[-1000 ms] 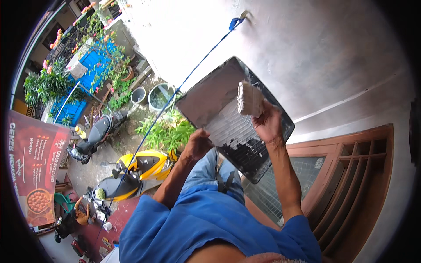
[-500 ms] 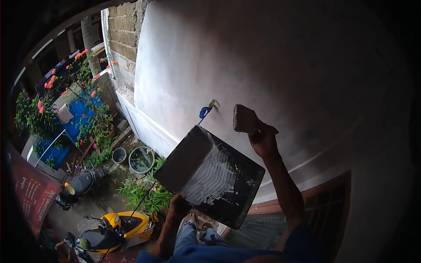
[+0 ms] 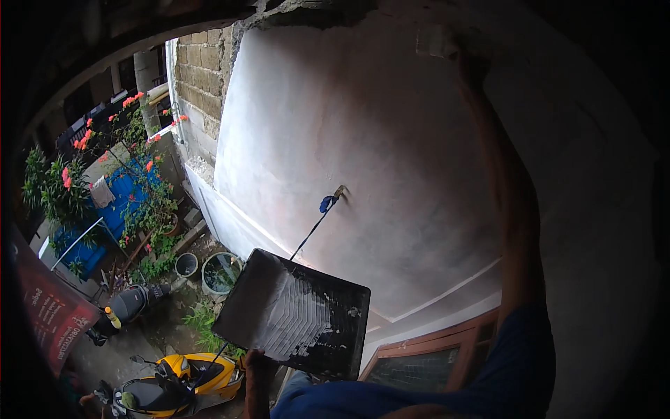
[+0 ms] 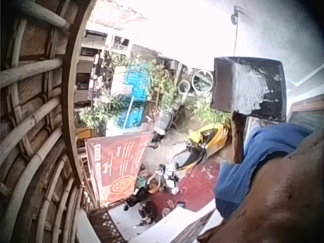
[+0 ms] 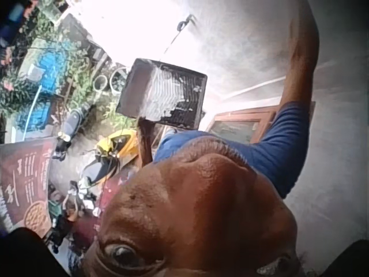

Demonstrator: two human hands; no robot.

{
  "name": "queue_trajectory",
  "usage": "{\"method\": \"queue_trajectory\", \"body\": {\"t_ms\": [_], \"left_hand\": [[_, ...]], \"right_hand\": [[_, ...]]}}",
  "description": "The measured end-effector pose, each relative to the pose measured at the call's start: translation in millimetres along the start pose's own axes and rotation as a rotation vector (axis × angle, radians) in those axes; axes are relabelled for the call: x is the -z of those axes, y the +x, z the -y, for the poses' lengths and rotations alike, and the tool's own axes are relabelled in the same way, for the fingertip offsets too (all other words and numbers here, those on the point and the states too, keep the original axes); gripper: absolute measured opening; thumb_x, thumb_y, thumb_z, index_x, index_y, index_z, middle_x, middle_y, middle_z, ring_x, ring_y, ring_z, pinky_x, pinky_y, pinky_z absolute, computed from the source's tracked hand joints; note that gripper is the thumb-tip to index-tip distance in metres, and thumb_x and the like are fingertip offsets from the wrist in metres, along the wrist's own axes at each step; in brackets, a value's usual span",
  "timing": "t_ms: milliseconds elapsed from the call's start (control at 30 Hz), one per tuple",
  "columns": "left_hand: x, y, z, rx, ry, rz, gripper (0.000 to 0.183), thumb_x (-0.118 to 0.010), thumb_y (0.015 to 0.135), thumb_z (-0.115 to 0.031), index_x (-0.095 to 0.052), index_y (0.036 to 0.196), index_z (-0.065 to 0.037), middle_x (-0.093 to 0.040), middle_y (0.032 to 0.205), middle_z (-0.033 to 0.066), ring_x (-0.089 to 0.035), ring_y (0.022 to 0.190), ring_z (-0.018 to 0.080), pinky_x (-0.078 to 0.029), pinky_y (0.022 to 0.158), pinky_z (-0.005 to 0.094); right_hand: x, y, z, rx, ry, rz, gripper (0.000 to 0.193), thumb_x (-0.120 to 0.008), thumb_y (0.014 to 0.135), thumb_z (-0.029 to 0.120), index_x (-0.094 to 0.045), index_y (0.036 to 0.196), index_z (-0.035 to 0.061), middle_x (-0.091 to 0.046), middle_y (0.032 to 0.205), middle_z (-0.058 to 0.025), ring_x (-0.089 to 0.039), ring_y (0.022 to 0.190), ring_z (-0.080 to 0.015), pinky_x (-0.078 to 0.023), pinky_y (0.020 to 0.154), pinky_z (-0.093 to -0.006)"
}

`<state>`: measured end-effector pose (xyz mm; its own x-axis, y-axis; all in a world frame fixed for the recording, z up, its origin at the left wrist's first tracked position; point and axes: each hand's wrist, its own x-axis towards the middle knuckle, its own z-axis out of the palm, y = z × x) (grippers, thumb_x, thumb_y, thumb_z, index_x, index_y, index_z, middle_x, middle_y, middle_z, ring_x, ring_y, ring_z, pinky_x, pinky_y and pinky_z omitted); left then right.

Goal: The person paints an exterior wall using a brush. The person repeatedly dips the brush into a paint tray held in their left hand and applies white paint to the wall surface with upward and downward strokes.

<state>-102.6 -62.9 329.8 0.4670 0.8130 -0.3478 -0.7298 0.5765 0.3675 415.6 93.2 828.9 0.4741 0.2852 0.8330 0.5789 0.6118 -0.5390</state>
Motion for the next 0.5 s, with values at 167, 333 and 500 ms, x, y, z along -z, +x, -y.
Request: {"method": "queue_trajectory", "body": {"t_ms": [167, 333, 500], "left_hand": [[6, -4, 10, -0.078, -0.096, -0.084, 0.049, -0.049, 0.065, -0.025, -0.047, 0.108, -0.002, -0.054, 0.108, 0.0111, -0.050, 0.098, 0.0269, -0.036, 0.089, 0.0387], [14, 10, 17, -0.058, -0.076, -0.002, 0.054, -0.051, 0.064, -0.023, -0.044, 0.113, -0.001, -0.049, 0.114, 0.0139, -0.047, 0.104, 0.0293, -0.033, 0.091, 0.0427], [14, -5, 10, -0.102, -0.094, -0.021, 0.057, -0.053, 0.065, -0.021, -0.041, 0.117, 0.000, -0.046, 0.119, 0.0160, -0.044, 0.109, 0.0315, -0.032, 0.093, 0.0477]], "right_hand": [[-9, 35, 36, 0.902, -0.947, 0.051, 0.025, -0.060, 0.079, 0.025, -0.062, 0.096, 0.0072, -0.062, 0.095, -0.0104, -0.061, 0.081, -0.0201, -0.048, 0.069, -0.0296], [-11, 46, 13, 0.949, -1.265, 0.268, 0.021, -0.050, 0.083, 0.017, -0.060, 0.101, 0.0090, -0.060, 0.101, -0.0082, -0.056, 0.094, -0.0226, -0.046, 0.079, -0.0325], [-26, -6, -31, 0.978, -1.357, 0.376, 0.021, -0.053, 0.078, 0.012, -0.060, 0.098, 0.0123, -0.059, 0.103, -0.0054, -0.055, 0.096, -0.0212, -0.046, 0.079, -0.0335]]}}
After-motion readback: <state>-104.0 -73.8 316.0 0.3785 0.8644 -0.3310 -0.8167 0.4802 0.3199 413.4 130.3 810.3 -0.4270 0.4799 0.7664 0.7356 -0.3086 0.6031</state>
